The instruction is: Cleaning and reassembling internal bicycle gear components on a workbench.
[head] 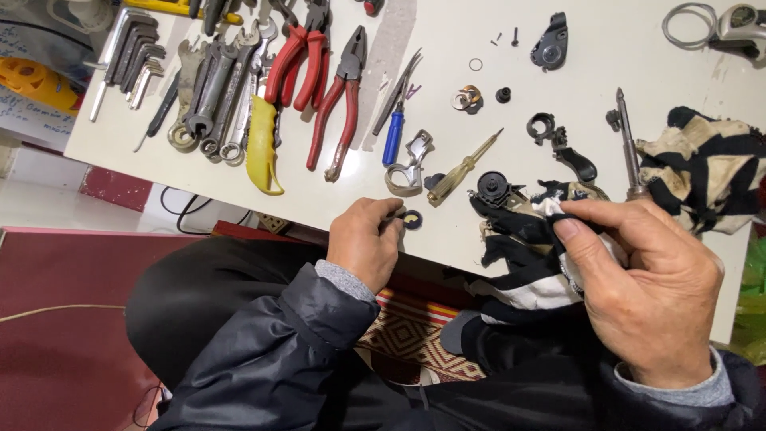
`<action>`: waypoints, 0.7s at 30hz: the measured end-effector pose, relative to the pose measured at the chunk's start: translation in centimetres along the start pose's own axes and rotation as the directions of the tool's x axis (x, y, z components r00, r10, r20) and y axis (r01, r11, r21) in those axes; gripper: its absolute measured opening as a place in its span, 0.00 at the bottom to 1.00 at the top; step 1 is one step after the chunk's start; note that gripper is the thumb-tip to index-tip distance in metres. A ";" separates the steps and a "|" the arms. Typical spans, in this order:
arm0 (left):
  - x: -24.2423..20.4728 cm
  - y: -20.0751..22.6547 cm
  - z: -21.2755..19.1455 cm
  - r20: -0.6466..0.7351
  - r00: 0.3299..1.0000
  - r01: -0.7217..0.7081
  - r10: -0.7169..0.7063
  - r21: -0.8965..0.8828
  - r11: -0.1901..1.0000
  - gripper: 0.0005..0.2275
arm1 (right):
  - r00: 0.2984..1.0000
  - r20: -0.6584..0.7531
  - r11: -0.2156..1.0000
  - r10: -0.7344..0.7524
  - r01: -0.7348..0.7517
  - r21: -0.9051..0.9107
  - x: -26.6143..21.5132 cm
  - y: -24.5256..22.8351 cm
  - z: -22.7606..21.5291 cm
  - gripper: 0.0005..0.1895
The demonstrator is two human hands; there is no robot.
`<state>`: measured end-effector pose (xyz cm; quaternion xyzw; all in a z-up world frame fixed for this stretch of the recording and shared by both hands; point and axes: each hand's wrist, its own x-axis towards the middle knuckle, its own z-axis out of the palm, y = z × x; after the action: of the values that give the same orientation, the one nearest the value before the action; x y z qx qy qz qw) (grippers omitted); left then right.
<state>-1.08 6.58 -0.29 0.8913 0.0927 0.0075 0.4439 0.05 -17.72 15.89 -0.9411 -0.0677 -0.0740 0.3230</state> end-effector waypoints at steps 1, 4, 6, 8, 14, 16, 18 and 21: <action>-0.5 0.4 0.0 0.008 1.000 -0.003 0.004 -0.004 1.000 0.14 | 1.000 -0.003 1.000 0.006 -0.006 -0.006 0.1 0.0 -0.1 0.07; -1.4 2.0 0.6 -0.041 0.991 -0.124 0.131 0.155 0.980 0.12 | 1.000 -0.017 1.000 -0.002 0.003 0.026 0.2 0.1 -0.4 0.06; -1.7 3.5 1.0 -0.094 0.951 -0.264 0.296 0.255 0.930 0.10 | 1.000 -0.008 0.998 0.001 -0.001 0.063 0.2 0.1 -0.5 0.07; -1.4 3.7 2.0 -0.113 0.930 -0.306 0.349 0.288 0.908 0.10 | 1.000 -0.025 0.996 0.009 -0.006 0.090 0.2 0.0 -0.5 0.07; 0.4 4.6 2.6 -0.149 0.874 -0.332 0.463 0.514 0.791 0.10 | 0.998 -0.032 0.993 0.056 -0.052 0.101 0.2 0.4 -0.9 0.07; 1.1 4.3 3.0 -0.123 0.892 -0.293 0.435 0.574 0.764 0.12 | 0.998 -0.036 0.995 0.058 -0.054 0.086 0.1 0.6 -1.1 0.07; 1.6 3.7 3.5 -0.160 0.855 -0.281 0.494 0.657 0.699 0.05 | 0.998 -0.032 0.996 0.060 -0.058 0.065 0.1 0.6 -1.2 0.07; 2.1 3.4 3.7 -0.114 0.867 -0.289 0.485 0.679 0.675 0.04 | 0.999 -0.034 0.998 0.011 -0.008 0.063 0.2 0.6 -1.2 0.06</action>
<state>1.89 2.05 0.02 0.9759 -0.0407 0.1983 0.0817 0.25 -18.94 16.55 -0.9293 -0.0599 -0.0864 0.3541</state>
